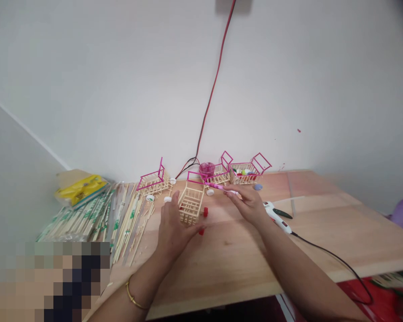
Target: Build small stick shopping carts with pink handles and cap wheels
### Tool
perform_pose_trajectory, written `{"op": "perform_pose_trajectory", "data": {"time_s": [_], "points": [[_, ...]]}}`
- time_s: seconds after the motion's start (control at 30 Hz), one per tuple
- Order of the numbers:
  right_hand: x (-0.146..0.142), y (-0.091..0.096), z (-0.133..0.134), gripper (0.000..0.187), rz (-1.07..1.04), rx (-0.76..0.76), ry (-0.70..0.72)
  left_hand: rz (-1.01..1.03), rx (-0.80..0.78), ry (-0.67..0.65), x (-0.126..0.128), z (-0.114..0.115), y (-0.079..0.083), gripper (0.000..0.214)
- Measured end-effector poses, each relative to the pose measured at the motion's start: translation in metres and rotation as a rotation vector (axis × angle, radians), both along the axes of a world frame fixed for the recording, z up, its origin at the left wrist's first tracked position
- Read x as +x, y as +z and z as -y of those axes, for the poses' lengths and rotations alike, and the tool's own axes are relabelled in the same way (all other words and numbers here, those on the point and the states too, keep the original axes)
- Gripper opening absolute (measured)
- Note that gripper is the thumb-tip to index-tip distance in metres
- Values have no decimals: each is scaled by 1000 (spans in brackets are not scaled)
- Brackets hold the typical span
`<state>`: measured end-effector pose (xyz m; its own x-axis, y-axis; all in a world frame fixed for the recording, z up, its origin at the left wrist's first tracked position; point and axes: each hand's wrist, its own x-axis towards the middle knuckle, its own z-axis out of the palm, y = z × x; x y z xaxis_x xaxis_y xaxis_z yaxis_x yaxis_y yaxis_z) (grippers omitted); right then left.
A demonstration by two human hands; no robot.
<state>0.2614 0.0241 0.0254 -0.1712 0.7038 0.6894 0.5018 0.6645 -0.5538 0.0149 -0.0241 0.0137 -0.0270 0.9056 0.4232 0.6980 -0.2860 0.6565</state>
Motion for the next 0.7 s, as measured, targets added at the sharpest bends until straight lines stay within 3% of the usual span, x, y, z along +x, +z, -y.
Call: {"op": "perform_pose_trajectory", "data": {"time_s": [0.1,0.2,0.37,0.47,0.53,0.6,0.7], "points": [[2,-1,-1,18,-38,-17,-6,32,4,-17,0,-1,-2,105],[5,9,4,20,-135,-12,-106,94,1,-21,-1,-3,-2,102],[4,63,8,23,-21,28,-273,248,1,7,-5,-6,3,95],[-6,96,-13,24,128,47,-293,343,-21,5,-8,-7,5,95],[-15,107,-36,27,324,-35,-305,411,-47,0,-10,-8,4,95],[-25,109,-61,30,609,-146,-328,465,-64,-1,-12,-10,2,95],[-38,101,-91,27,733,-193,-323,500,-42,17,-15,-14,0,95]]}}
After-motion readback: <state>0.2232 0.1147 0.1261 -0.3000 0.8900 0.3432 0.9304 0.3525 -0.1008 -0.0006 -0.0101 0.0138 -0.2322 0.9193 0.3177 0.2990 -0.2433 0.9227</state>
